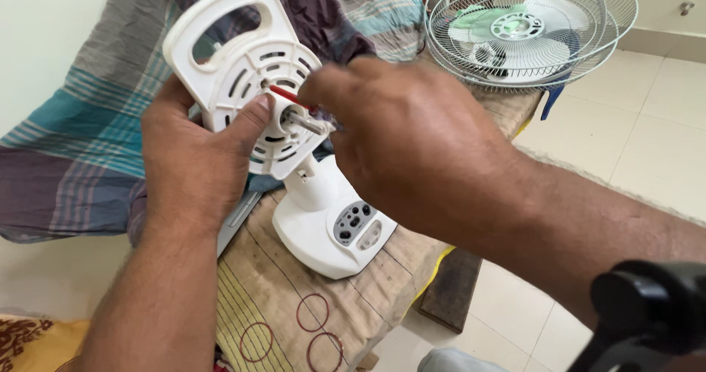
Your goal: The person services a white table fan, using a screwdriver to unscrew and remove the rear motor housing and grille components, then repositions the front grille on the fan base and tightens screws to reassemble it.
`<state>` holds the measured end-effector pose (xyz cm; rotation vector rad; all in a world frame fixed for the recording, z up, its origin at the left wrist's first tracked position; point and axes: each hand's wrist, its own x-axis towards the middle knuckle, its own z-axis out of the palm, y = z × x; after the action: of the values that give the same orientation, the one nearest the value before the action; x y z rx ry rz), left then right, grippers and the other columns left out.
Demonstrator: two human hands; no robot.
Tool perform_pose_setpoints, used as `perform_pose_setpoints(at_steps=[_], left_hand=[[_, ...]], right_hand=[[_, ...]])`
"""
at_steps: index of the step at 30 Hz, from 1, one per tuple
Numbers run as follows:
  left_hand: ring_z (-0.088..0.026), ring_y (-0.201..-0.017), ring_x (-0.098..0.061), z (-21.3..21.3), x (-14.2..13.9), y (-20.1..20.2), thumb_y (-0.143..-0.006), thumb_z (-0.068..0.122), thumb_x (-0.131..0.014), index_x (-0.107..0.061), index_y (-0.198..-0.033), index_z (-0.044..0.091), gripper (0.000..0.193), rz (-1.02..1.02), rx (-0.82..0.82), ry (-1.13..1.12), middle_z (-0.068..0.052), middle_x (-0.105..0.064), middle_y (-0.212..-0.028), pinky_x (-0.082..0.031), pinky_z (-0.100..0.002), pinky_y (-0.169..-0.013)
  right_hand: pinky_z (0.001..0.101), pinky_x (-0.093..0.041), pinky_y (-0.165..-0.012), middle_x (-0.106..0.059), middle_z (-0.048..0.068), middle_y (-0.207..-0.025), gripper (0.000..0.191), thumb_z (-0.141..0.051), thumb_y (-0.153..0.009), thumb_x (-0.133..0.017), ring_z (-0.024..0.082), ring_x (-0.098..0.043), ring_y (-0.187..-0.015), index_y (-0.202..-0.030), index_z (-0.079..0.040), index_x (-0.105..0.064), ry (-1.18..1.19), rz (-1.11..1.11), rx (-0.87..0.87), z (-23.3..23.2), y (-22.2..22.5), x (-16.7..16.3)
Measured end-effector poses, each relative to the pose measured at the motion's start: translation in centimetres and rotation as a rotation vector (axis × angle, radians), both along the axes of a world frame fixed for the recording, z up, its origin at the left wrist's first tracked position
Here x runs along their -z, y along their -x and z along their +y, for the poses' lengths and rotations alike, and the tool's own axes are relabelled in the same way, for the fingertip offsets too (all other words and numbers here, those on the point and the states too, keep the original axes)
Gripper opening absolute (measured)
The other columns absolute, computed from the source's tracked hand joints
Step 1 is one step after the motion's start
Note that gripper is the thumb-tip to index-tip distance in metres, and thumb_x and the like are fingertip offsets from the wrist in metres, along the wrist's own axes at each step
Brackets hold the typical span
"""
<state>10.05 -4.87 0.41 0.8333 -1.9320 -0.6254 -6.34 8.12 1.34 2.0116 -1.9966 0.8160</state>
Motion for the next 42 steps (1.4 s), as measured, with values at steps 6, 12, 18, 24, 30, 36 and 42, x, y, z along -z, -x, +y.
perform_pose_setpoints(at_steps=[6,12,18,24,30,36,42], left_hand=[[-0.014,-0.099,-0.076,-0.6,0.2,-0.2,-0.087,0.012,-0.082,-0.071,-0.120,0.004,0.036,0.006,0.060,-0.063,-0.008,-0.079,-0.112,-0.061,-0.030,-0.085],[-0.015,-0.095,-0.077,-0.4,-0.2,0.1,-0.084,0.010,-0.082,-0.072,-0.117,0.004,0.035,0.005,0.041,-0.092,-0.008,-0.079,-0.109,-0.062,-0.030,-0.081],[-0.015,-0.094,-0.078,0.0,-0.6,0.3,-0.084,0.010,-0.082,-0.072,-0.116,0.004,0.034,-0.016,0.017,-0.096,-0.008,-0.080,-0.107,-0.063,-0.030,-0.081],[-0.015,-0.095,-0.079,0.1,-0.7,0.3,-0.084,0.010,-0.081,-0.071,-0.116,0.005,0.034,-0.024,0.004,-0.103,-0.008,-0.080,-0.108,-0.063,-0.030,-0.082],[-0.014,-0.096,-0.077,0.0,-0.6,0.3,-0.084,0.011,-0.083,-0.071,-0.117,0.004,0.036,-0.028,-0.020,-0.086,-0.008,-0.079,-0.110,-0.062,-0.030,-0.083],[-0.013,-0.096,-0.076,-0.6,-0.3,0.8,-0.082,0.006,-0.083,-0.074,-0.116,0.005,0.035,0.064,0.032,-0.104,-0.006,-0.079,-0.111,-0.061,-0.028,-0.082],[-0.012,-0.094,-0.077,-0.5,-0.3,1.2,-0.082,0.005,-0.082,-0.074,-0.114,0.005,0.033,0.086,0.035,-0.086,-0.006,-0.080,-0.110,-0.062,-0.027,-0.082]], right_hand=[[0.0445,-0.055,-0.054,-0.073,0.009,-0.087,0.033,-0.011,-0.103,-0.056,0.024,-0.070,-0.069,-0.133,-0.014,-0.070,0.148,0.086,-0.068,0.3,0.1,0.3],[0.0481,-0.058,-0.060,-0.073,0.012,-0.081,0.034,-0.005,-0.098,-0.059,0.027,-0.073,-0.070,-0.127,-0.014,-0.072,0.062,0.127,-0.031,-0.3,0.3,-0.3],[0.0450,-0.057,-0.066,-0.074,0.008,-0.072,0.024,-0.013,-0.096,-0.065,0.023,-0.073,-0.065,-0.117,-0.011,-0.077,0.130,-0.185,-0.110,-0.5,0.0,-0.9],[0.0350,-0.048,-0.044,-0.067,0.001,-0.060,0.023,-0.016,-0.093,-0.065,0.009,-0.057,-0.049,-0.111,-0.014,-0.078,-0.153,-0.647,-0.042,-0.8,-0.1,-2.1],[0.0426,-0.054,-0.059,-0.069,0.004,-0.068,0.024,-0.018,-0.099,-0.064,0.019,-0.066,-0.061,-0.120,-0.014,-0.075,-0.037,-0.307,-0.068,-0.4,0.4,-1.7],[0.0475,-0.058,-0.060,-0.073,0.009,-0.087,0.043,-0.001,-0.092,-0.058,0.026,-0.073,-0.074,-0.132,-0.013,-0.070,0.094,0.147,-0.045,-0.4,0.1,-0.4],[0.0494,-0.057,-0.058,-0.074,0.011,-0.084,0.040,-0.007,-0.095,-0.060,0.028,-0.073,-0.070,-0.132,-0.018,-0.069,-0.043,0.086,-0.019,-1.3,0.1,-1.1]])
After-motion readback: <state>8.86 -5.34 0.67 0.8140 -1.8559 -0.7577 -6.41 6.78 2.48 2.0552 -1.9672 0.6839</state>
